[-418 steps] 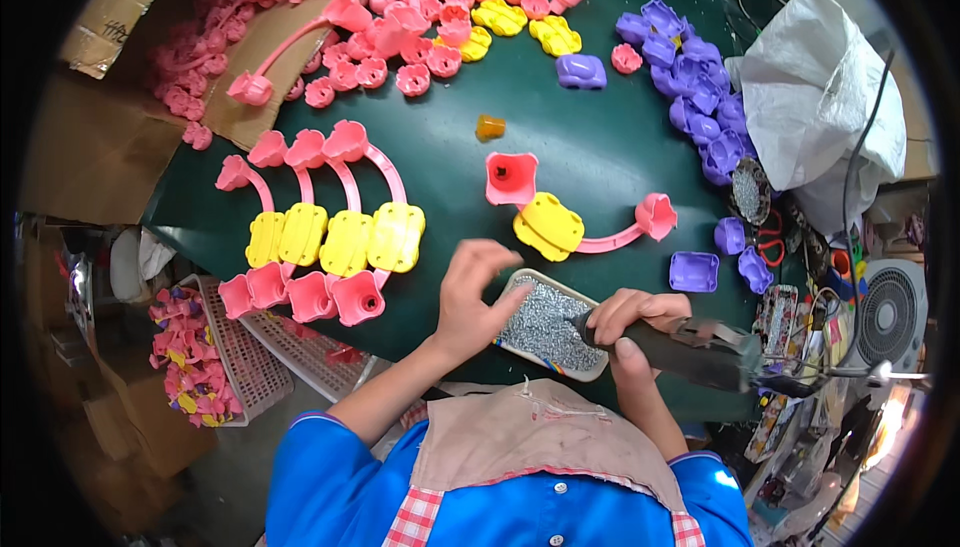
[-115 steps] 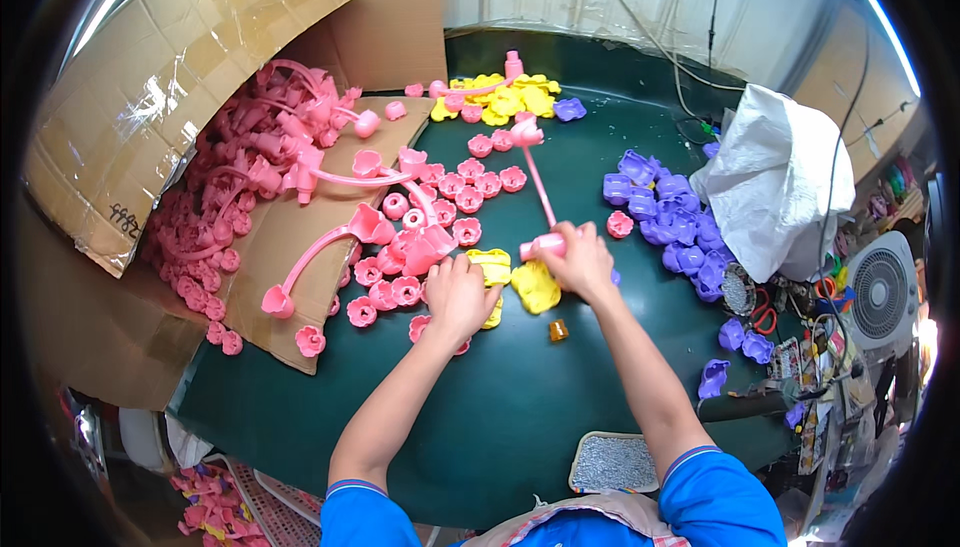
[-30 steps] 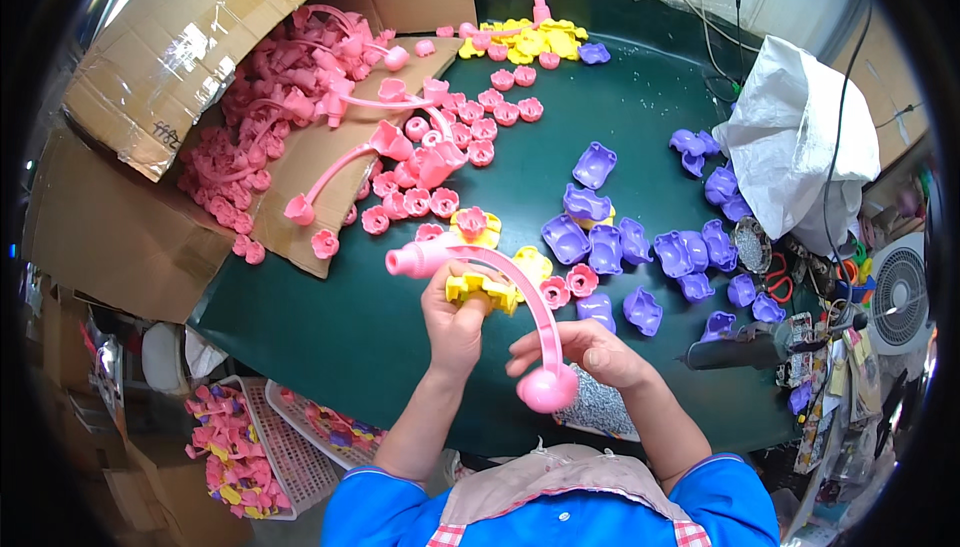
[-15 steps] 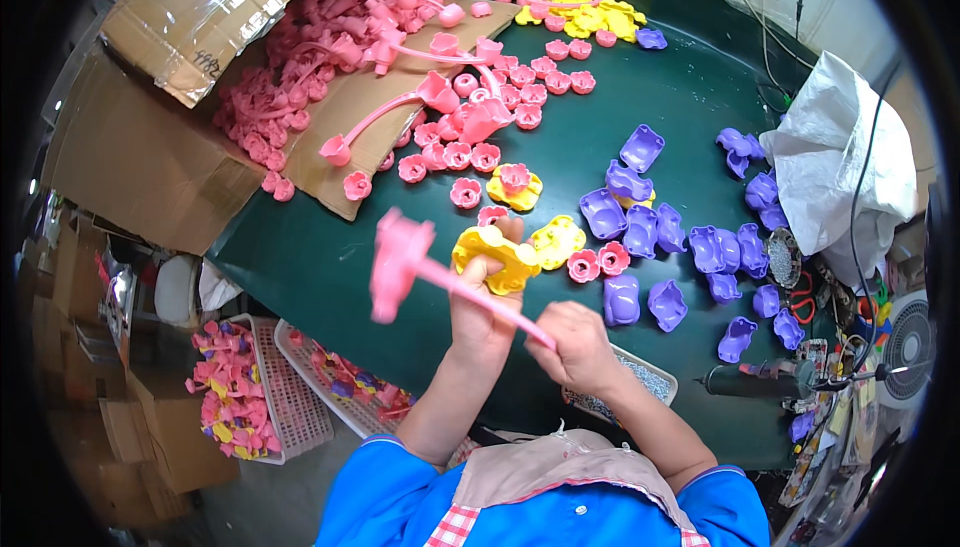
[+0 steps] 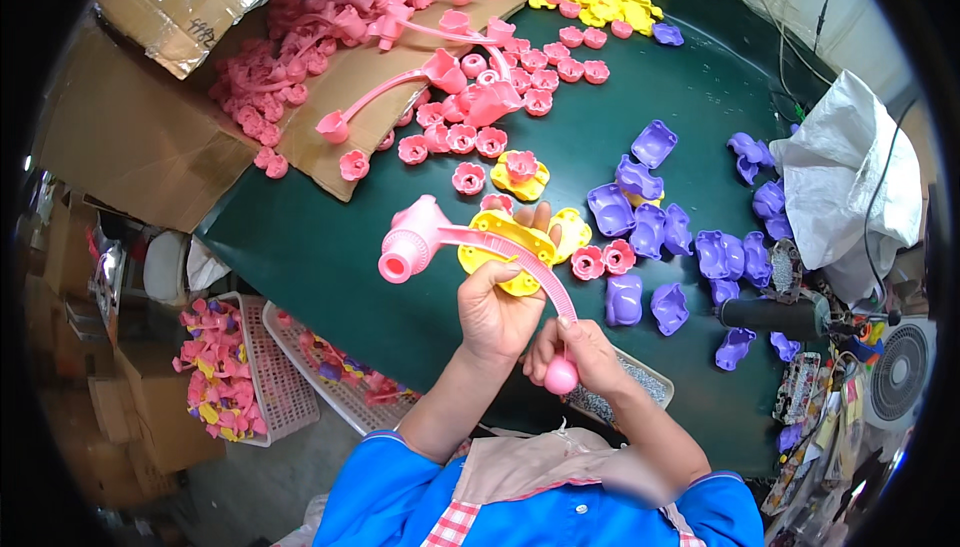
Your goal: The person assembles colorful plastic flower-shaped components into garland-like structures using a hot glue gun. They repeatedly pick up pink, yellow, and purple pieces, apply glue, and attach them to a flexible pink stem, then place the assembled sections on the table.
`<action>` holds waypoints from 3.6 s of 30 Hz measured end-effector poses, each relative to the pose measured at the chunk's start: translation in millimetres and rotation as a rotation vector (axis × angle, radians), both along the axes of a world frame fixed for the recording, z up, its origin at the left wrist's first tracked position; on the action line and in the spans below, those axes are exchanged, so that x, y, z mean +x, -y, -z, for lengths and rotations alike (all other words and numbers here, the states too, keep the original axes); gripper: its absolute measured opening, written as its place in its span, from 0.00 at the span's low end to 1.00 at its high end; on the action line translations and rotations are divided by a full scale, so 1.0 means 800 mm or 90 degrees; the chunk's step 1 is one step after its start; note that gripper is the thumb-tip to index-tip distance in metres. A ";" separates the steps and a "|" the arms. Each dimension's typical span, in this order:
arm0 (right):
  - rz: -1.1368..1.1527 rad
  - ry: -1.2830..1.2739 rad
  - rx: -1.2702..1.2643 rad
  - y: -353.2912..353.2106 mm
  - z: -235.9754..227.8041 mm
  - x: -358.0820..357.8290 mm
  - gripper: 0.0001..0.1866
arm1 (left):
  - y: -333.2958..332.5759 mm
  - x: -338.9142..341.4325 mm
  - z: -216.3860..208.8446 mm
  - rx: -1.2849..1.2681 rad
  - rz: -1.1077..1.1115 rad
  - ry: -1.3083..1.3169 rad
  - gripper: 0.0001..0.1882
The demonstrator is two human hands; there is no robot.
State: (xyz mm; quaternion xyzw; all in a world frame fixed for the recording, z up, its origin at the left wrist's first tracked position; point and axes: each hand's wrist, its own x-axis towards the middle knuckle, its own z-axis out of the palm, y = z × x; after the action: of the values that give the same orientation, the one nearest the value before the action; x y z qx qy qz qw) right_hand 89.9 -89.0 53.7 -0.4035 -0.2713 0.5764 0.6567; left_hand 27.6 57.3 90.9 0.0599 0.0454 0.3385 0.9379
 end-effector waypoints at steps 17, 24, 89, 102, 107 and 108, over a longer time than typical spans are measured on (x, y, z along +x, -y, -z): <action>0.316 0.030 -0.068 -0.053 -0.020 0.047 0.33 | 0.000 0.001 0.045 0.138 0.082 -0.257 0.27; 0.231 0.628 -0.134 -0.038 -0.035 0.045 0.42 | 0.018 -0.021 0.050 0.209 0.124 -0.201 0.34; 0.342 0.159 0.003 -0.060 -0.034 0.080 0.28 | -0.071 0.070 -0.022 0.565 0.496 -0.304 0.13; 0.644 0.274 -0.025 0.017 0.002 0.077 0.12 | -0.060 0.080 0.066 1.251 -0.059 -0.514 0.07; 0.499 0.307 -0.040 -0.014 -0.011 0.053 0.13 | 0.026 0.044 0.031 0.777 -0.120 -0.333 0.31; 0.479 0.327 -0.049 -0.012 -0.014 0.056 0.13 | 0.029 0.038 0.021 0.580 -0.017 -0.288 0.32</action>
State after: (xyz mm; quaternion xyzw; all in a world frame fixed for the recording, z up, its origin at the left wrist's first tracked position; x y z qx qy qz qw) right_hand 134.9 -79.3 64.6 -0.6279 -0.2383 0.1889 0.7164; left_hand 58.0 34.1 73.9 0.5339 0.0959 0.3142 0.7791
